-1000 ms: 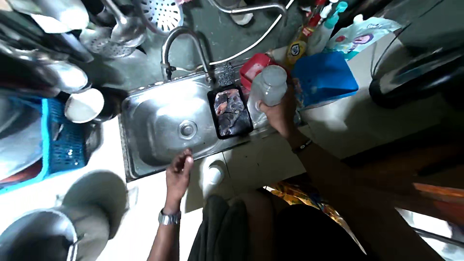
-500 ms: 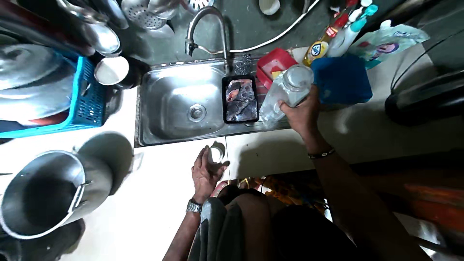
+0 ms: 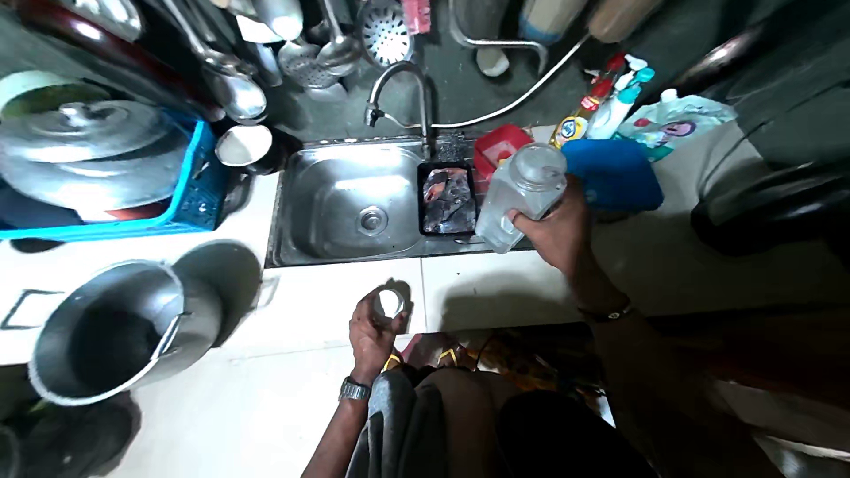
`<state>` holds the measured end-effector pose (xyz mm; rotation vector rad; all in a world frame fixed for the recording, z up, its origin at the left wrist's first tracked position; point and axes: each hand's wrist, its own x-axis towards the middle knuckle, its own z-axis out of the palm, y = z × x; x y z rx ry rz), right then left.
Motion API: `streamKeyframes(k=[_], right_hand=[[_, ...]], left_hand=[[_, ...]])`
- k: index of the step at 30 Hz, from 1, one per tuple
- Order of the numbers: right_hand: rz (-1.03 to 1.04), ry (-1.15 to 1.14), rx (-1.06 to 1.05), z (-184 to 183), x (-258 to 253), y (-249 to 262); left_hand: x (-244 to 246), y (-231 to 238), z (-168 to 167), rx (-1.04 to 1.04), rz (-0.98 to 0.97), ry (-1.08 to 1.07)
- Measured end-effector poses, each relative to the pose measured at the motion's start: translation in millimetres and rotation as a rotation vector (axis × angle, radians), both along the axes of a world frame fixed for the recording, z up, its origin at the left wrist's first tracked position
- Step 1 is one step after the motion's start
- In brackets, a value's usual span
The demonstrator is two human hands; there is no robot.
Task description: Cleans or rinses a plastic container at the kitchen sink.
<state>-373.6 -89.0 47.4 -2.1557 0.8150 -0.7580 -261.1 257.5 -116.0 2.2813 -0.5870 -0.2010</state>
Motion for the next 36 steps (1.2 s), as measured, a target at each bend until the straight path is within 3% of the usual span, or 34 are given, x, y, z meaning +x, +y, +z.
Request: streamKeyframes(k=[3,8,13,19,27,36], right_hand=[[0.023,0.067,-0.043,10.7,8.3,19.7],[0.070,0.090,0.005,26.3,37.2,66.3],[0.084,0.193,0.042,31.9,75.3,113.6],[0.151,0.180,0.050,11.1,120.1,142.9],[0.209,0.292,0.056,2.9,164.9,149.1],[0.288,0.580,-0.087,19.2,196.9,137.6]], left_hand=[[7.2,31.1,-1.8,0.041,0.089,-0.041],[21.0,82.7,5.6,-0.202,0.232,0.093],[44.1,134.7,8.5,-0.014,0.231,-0.023],[51.4,179.4,6.5,-0.045,0.343,0.005],[30.7,209.6,-2.1,-0.100,0.462,0.092],[53.9,200.2,3.3,-0.129,0.394,0.074]])
